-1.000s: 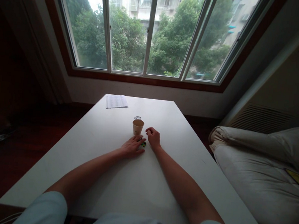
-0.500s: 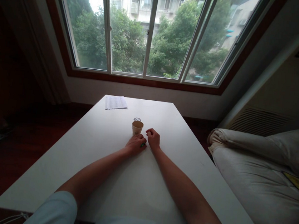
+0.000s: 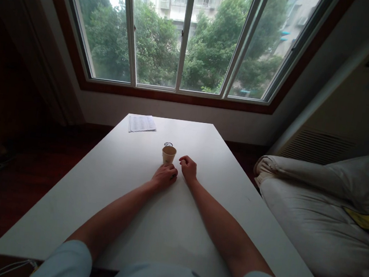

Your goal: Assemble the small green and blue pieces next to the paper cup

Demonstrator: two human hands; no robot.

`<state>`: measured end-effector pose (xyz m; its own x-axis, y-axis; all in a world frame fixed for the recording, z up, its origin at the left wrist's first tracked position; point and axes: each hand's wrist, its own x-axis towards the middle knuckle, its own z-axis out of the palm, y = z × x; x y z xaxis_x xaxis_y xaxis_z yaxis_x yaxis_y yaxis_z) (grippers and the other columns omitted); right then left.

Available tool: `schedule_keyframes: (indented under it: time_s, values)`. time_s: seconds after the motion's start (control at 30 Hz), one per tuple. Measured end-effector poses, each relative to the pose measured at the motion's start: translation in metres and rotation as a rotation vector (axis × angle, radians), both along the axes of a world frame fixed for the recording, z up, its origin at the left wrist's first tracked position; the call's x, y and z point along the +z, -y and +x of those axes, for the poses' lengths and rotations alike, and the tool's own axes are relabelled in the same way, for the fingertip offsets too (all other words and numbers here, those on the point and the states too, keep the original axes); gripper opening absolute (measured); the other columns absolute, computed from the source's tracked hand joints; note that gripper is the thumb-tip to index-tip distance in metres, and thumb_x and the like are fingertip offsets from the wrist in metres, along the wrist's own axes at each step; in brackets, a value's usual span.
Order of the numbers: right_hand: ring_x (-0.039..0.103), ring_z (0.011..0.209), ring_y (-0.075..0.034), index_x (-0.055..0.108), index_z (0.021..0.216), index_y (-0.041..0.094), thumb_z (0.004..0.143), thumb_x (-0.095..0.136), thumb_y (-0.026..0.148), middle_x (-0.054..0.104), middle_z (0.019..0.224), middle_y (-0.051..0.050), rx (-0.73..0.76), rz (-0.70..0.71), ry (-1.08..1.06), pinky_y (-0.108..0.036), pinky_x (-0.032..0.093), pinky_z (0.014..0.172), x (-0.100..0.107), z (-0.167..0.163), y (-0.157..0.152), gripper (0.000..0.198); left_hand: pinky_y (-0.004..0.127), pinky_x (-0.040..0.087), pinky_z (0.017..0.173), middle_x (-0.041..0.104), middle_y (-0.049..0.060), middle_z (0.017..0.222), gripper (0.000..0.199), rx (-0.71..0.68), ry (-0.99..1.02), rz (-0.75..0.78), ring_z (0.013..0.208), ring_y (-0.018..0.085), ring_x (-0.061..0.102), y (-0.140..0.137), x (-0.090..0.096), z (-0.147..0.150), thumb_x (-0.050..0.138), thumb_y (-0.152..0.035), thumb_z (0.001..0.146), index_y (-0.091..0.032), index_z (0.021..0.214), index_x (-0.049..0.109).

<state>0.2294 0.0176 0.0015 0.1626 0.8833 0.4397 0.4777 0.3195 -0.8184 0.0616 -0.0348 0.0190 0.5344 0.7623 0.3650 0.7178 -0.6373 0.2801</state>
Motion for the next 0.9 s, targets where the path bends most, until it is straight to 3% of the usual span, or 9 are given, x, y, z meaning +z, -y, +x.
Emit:
schedule_keyframes:
  time_s: [0.47, 0.67, 0.9]
  values:
    - [0.061, 0.068, -0.017, 0.071, 0.08, 0.022, 0.08, 0.046, 0.025, 0.069, 0.07, 0.0, 0.013, 0.008, 0.016, -0.026, 0.045, 0.069, 0.002, -0.002, 0.002, 0.025, 0.039, 0.047, 0.106, 0.064, 0.008, 0.12, 0.028, 0.05, 0.141, -0.063, 0.119, 0.025, 0.057, -0.01, -0.013, -0.012, 0.064, -0.029, 0.087, -0.024, 0.114, 0.069]
    - [0.061, 0.068, -0.017, 0.071, 0.081, 0.022, 0.08, 0.045, 0.025, 0.069, 0.07, 0.001, 0.017, 0.004, 0.011, -0.026, 0.045, 0.069, 0.003, -0.002, 0.002, 0.026, 0.04, 0.043, 0.112, 0.06, 0.007, 0.137, 0.044, -0.081, 0.088, -0.086, 0.129, 0.025, 0.054, -0.01, -0.014, -0.01, 0.063, -0.031, 0.088, -0.025, 0.132, 0.062]
    - [0.063, 0.069, -0.017, 0.071, 0.081, 0.022, 0.08, 0.045, 0.025, 0.069, 0.07, 0.0, 0.019, 0.0, 0.018, -0.026, 0.046, 0.069, 0.004, -0.002, 0.003, 0.026, 0.037, 0.045, 0.11, 0.064, 0.008, 0.131, 0.033, -0.128, 0.108, -0.096, 0.123, 0.024, 0.059, -0.011, -0.012, -0.011, 0.061, -0.027, 0.087, -0.024, 0.119, 0.071]
